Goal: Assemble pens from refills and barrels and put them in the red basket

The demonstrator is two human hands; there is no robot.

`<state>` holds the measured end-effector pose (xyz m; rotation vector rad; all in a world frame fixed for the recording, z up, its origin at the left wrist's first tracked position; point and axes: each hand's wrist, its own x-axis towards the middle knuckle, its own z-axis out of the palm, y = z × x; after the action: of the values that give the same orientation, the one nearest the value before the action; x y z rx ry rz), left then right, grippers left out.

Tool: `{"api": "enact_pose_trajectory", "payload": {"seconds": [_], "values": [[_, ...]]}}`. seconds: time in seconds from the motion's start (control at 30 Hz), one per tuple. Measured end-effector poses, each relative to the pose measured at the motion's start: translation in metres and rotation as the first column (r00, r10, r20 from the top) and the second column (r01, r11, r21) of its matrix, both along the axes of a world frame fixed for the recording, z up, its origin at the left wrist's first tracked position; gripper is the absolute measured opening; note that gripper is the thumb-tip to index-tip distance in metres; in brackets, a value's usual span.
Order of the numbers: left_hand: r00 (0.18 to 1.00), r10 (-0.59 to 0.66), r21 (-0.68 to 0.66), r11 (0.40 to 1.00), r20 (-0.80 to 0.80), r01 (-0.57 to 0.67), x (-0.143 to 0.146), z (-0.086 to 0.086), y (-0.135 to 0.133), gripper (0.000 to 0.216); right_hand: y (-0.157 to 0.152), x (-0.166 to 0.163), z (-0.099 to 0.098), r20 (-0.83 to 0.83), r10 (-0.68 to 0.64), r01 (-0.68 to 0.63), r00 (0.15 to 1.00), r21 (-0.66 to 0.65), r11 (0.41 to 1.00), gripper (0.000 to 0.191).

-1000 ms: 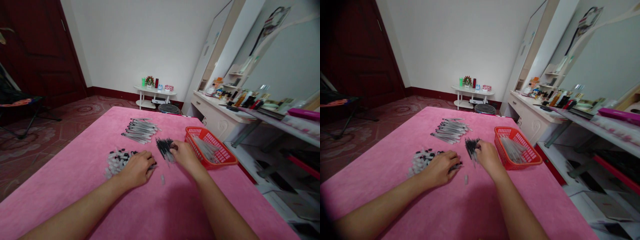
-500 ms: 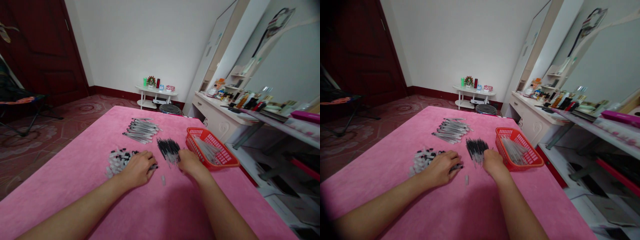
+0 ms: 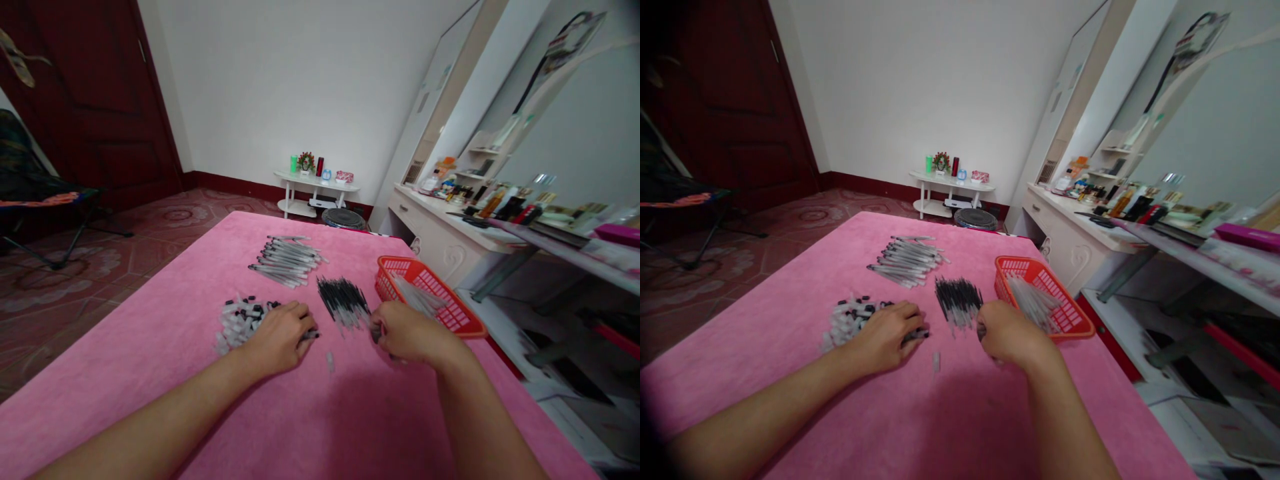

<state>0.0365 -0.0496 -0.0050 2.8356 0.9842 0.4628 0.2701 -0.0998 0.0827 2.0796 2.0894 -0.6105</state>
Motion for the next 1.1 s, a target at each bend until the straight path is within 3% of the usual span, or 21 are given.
{"api": "enact_pose_trajectory", "payload": {"seconds": [0.1, 0.23, 0.37, 0.53, 0.7, 0.93, 1.1], "values": [[1.0, 0.001, -0.002, 1.0, 0.001, -0.001, 0.0, 0.0, 0.0, 0.02, -0.005, 0.003, 0.016, 0.026, 0.018, -0.019, 1.0, 0.059, 0.998, 0.021], [1.0, 0.002, -0.009, 1.0, 0.002, -0.002, 0.0, 0.0, 0.001, 0.02, 0.001, -0.003, 0.02, 0.148, 0.014, -0.061, 0.989, 0.316, 0.947, 0.014], [1.0, 0.006, -0.014, 1.0, 0.016, -0.006, 0.0, -0.001, 0.0, 0.021, 0.018, -0.022, -0.009, 0.114, 0.044, -0.09, 0.992, 0.438, 0.894, 0.02], [1.0, 0.008, -0.015, 1.0, 0.019, -0.008, 0.0, -0.001, 0.001, 0.021, 0.032, -0.038, -0.05, 0.085, 0.067, -0.099, 0.994, 0.474, 0.875, 0.023], [1.0, 0.004, -0.009, 1.0, 0.02, -0.004, -0.001, -0.001, 0.001, 0.02, 0.033, -0.039, -0.06, 0.107, -0.026, -0.033, 0.994, 0.508, 0.861, 0.021], [1.0, 0.006, -0.025, 1.0, 0.028, -0.005, -0.001, 0.001, 0.0, 0.02, 0.045, -0.053, -0.072, 0.119, 0.272, -0.285, 0.955, 0.631, 0.722, 0.027], [0.999, 0.009, -0.019, 1.0, 0.035, -0.008, -0.001, 0.001, 0.001, 0.021, 0.056, -0.055, -0.09, 0.129, 0.265, -0.284, 0.955, 0.651, 0.704, 0.031]]}}
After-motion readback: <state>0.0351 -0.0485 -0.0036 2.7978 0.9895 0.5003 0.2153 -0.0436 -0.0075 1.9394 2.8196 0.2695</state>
